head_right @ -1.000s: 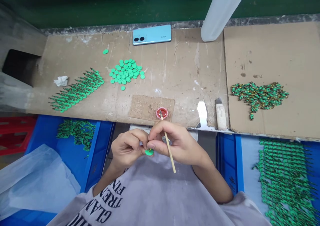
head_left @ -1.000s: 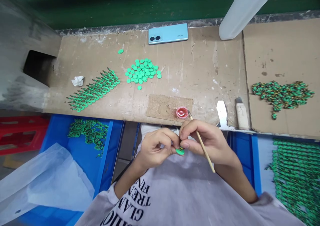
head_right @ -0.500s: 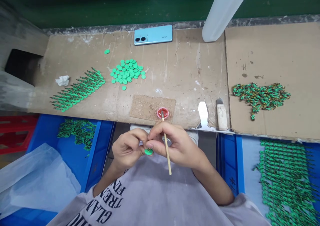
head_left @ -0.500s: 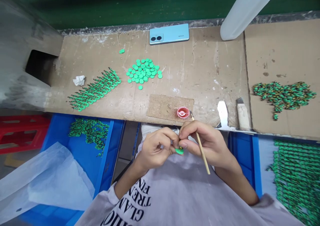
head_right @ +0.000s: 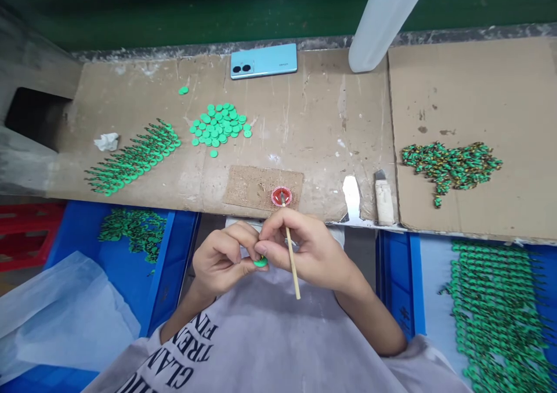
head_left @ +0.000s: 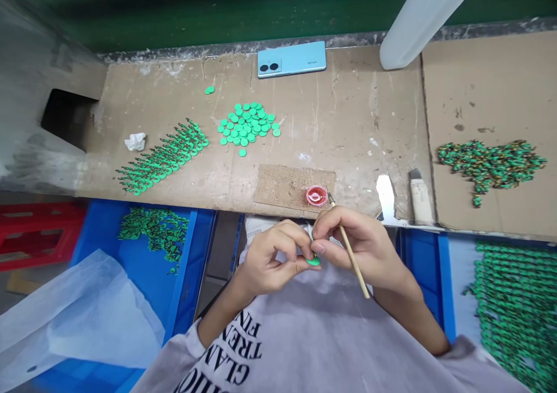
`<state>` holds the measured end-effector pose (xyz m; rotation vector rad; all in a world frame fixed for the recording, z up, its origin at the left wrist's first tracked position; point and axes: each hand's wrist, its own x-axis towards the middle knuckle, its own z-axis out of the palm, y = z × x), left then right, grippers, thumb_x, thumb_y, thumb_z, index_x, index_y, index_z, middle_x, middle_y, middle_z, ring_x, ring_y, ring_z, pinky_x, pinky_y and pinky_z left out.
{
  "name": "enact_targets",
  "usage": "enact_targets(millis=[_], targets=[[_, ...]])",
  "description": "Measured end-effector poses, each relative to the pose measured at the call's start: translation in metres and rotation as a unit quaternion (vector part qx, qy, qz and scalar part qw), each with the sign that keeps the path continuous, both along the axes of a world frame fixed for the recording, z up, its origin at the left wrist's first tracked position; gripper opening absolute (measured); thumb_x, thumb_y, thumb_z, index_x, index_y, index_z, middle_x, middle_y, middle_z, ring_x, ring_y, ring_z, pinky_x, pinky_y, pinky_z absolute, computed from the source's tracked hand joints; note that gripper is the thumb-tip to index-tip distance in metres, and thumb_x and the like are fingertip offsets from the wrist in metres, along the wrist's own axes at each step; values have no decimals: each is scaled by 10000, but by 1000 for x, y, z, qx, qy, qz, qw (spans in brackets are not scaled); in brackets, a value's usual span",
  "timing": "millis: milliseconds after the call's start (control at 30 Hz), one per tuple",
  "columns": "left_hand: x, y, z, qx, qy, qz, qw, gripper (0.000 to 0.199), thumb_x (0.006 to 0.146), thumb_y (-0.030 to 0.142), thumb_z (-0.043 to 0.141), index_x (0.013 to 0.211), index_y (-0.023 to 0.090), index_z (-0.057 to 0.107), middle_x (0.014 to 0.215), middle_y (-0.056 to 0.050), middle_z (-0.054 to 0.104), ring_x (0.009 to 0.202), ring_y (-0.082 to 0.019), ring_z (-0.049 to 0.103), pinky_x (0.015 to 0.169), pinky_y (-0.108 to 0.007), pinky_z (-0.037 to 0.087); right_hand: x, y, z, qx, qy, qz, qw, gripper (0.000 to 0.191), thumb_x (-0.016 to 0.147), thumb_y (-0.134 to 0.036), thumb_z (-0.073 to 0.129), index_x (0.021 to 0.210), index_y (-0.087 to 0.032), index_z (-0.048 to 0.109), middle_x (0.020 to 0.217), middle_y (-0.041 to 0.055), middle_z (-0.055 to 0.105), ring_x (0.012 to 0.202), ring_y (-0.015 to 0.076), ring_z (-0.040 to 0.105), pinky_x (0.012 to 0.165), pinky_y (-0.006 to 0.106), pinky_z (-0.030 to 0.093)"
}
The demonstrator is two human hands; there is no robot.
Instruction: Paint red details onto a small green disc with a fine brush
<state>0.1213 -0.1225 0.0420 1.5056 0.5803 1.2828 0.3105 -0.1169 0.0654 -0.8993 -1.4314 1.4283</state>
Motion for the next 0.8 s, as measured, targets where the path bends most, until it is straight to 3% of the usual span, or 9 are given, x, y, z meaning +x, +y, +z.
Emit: enact_targets(millis=[233,400,800], targets=[[3,-1,-2,-30,-43,-2,999,331,917,81,743,805,208,458,829,20,672,755,-120,675,679,-235,592,-2,0,1,0,2,-7,1000,156,951,-301,774,877,-240,651,673,-50,653,553,106,574,511,204,484],[7,0,-4,-40,-83,3,996,445,924,138,767,768,216,358,781,37,660,719,-103,651,639,-208,564,-2,0,1,25,3,-6,1000,223,972,-415,759,890,-238,651,688,-37,661,571,117,610,525,219,503],[10,-2,-3,-55,-93,-1,994,516,885,80,791,738,214,315,817,32,676,724,-102,651,637,-208,549,-6,1,-5,46,17,-11,999,189,982,-396,755,925,-251,648,720,-35,659,594,121,612,535,228,500]])
